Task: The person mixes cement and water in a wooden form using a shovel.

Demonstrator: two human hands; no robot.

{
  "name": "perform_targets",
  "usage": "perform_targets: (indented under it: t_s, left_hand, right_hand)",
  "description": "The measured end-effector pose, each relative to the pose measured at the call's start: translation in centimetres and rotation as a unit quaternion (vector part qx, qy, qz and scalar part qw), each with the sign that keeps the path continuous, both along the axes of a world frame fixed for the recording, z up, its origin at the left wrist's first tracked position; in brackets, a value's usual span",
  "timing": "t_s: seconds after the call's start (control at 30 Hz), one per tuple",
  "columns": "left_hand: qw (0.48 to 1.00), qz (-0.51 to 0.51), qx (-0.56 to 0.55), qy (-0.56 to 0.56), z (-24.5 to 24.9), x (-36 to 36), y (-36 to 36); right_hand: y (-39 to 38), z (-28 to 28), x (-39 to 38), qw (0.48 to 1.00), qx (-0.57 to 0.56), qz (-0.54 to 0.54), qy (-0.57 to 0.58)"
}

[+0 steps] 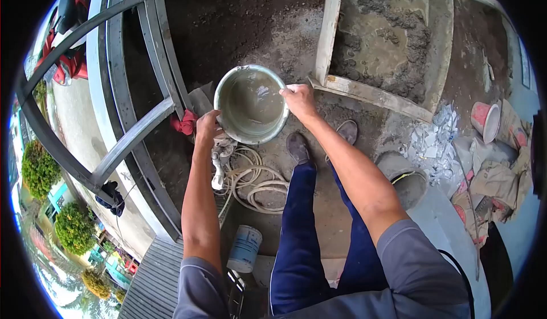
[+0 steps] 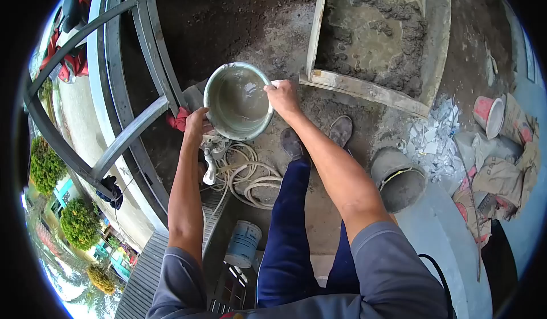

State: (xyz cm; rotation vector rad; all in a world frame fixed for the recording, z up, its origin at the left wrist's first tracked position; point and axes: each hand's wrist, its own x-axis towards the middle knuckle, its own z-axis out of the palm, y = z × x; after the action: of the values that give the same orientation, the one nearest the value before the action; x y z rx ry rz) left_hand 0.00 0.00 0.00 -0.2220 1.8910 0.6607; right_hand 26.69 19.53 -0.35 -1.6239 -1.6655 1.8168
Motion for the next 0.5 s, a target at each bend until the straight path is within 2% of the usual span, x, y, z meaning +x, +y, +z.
perform_targets:
  t_s: [0.07,0.1,0.17,0.2,0.3,0.33,0.4,0.47,0.5]
  left_hand:
    - [0.999,-0.014,0.033,0.017,-0.4,1.1,0.8]
    - [0.986,-0.087,0.12,0.072,-4.1,-0.5,-1.6]
    - [0.99,-0.086,0.0,0.113,-6.5,-1.2,0.2]
    - [0.992,-0.075,0.008,0.104,-7.7,-1.5,0.5]
    - [0.992,-0.091,0.008,0.084,-8.9,-1.7,0.4]
    - [0.987,-0.128,-0.014,0.101,-10.5,-2.3,0.0]
    - [0.987,-0.124,-0.017,0.099,-12.6,-2.4,-1.0]
    - [0.99,-0.116,0.005,0.084,-10.7,-2.1,-1.0]
    - [0.975,-0.167,0.003,0.144,-11.5,-1.7,-1.8]
  right_hand:
    - [0.0,-2.1,0.6,0.997,-0.051,-0.049,0.003]
    - [-3.1,-7.8,-1.6,0.996,-0.067,-0.053,0.017]
    - [-4.7,-13.8,-2.9,0.993,-0.079,-0.069,0.046]
    - [-5.0,-15.1,-3.4,0.994,-0.082,-0.056,0.036]
    - [-7.2,-18.0,-4.3,0.995,-0.094,-0.03,0.022]
    - [-7.0,-17.4,-4.5,0.993,-0.119,-0.01,0.001]
    - [-7.1,-15.8,-3.3,0.977,-0.209,0.04,-0.016]
    - [-7.5,-14.2,-1.7,0.991,-0.07,0.105,-0.035]
    - [-7.1,-12.7,-0.1,0.99,0.005,0.134,-0.051]
